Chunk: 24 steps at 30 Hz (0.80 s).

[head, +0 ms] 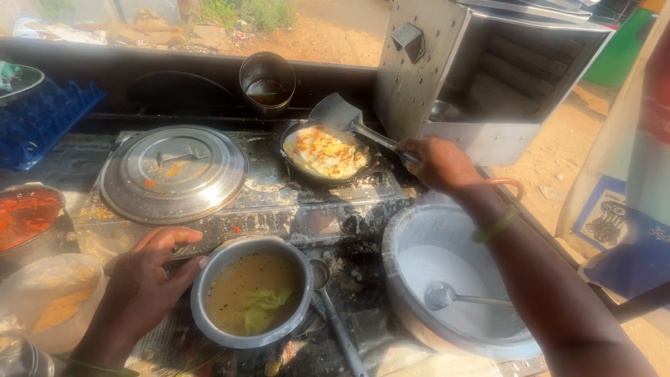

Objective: The person cracks an egg into a small pan on a gas stove, adds oil and red spice, and cooks the egg while flipping it with a spatula. They also handle a metal container and currency notes during the process.

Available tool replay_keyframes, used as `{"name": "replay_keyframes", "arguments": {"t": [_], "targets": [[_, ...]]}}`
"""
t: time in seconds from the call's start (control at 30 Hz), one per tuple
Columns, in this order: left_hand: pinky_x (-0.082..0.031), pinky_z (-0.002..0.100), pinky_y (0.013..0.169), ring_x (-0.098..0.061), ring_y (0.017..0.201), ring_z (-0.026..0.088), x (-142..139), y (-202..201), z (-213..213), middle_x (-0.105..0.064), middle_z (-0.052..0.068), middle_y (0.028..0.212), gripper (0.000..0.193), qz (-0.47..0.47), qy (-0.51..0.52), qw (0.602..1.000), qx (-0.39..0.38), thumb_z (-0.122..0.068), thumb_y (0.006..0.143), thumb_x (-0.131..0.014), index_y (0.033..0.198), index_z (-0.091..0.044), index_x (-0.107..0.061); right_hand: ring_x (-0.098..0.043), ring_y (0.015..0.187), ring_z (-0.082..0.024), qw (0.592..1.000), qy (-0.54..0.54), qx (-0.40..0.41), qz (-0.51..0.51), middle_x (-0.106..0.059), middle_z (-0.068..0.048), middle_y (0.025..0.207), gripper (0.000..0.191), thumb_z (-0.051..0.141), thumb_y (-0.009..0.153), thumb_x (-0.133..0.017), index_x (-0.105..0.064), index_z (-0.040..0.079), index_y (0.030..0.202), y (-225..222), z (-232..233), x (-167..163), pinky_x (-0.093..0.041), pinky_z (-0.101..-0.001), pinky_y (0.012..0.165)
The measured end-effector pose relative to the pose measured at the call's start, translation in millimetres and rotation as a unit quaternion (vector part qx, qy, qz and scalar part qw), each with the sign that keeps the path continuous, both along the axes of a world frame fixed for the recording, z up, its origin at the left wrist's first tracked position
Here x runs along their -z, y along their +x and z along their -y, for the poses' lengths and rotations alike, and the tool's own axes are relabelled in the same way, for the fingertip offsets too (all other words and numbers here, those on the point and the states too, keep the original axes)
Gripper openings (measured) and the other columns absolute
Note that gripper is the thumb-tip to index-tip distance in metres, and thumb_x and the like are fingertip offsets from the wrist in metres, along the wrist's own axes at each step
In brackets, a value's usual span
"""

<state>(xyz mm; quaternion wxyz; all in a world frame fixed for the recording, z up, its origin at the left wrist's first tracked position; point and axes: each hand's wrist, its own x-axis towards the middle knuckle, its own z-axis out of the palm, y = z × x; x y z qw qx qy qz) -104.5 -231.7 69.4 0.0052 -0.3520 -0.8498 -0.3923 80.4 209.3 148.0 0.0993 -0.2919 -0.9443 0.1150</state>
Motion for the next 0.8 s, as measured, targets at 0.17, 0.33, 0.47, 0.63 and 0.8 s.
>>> {"name": "replay_keyframes", "arguments": {"t": [0.17,0.33,0.47,0.63,0.8], "targets": [[-0.06,0.034,0.076,-0.073,0.103,0.017,6.8,4.3,48.2,-0.073,0.004,0.118,0.038,0.047,0.042,0.998,0.015,-0.025,0.082,-0.079,0.117,-0.013,-0.07,-0.071,0.093,-0.034,0.983,0.184,0.0,0.01,-0.073,-0.014,0.104,0.029,0.011,0.089,-0.059,-0.079,0.019,0.108,-12.3,-5.0,20.5,-0.056,-0.0455,0.079],[-0.055,0.038,0.09,-0.07,0.11,0.018,34.0,-3.5,97.9,-0.075,0.003,0.118,0.04,0.058,0.016,0.998,-0.007,-0.025,0.082,-0.078,0.119,-0.014,-0.069,-0.073,0.086,-0.038,0.968,0.234,0.078,0.035,-0.074,-0.019,0.095,0.021,0.017,0.092,-0.062,-0.08,0.008,0.098,-35.4,-1.1,23.6,-0.059,-0.0473,0.074],[-0.055,0.035,0.094,-0.072,0.108,0.016,31.4,5.7,126.2,-0.078,0.002,0.114,0.034,0.044,-0.013,0.999,-0.02,-0.03,0.082,-0.08,0.113,-0.018,-0.073,-0.073,0.087,-0.04,0.969,0.225,0.095,0.037,-0.075,-0.022,0.097,0.024,0.014,0.097,-0.057,-0.08,0.005,0.098,-56.1,26.7,20.3,-0.059,-0.0489,0.076],[-0.054,0.036,0.072,-0.064,0.081,0.025,12.6,20.3,159.0,-0.073,0.007,0.095,0.021,0.038,-0.124,0.988,-0.084,-0.028,0.092,-0.075,0.109,-0.016,-0.072,-0.07,0.095,-0.043,0.977,0.159,0.051,-0.133,-0.075,-0.024,0.103,0.046,0.0,0.08,-0.06,-0.073,0.013,0.123,-15.6,46.4,21.8,-0.054,-0.0508,0.079],[-0.05,0.035,0.066,-0.063,0.07,0.022,21.1,9.1,167.9,-0.066,0.005,0.078,0.023,-0.07,0.174,0.982,-0.015,-0.018,0.083,-0.078,0.082,-0.005,-0.058,-0.05,0.061,-0.01,0.914,-0.354,0.044,-0.195,-0.059,-0.005,0.086,0.056,0.005,0.083,-0.073,-0.064,0.014,0.137,39.2,100.3,60.9,-0.039,-0.0256,0.047]]}}
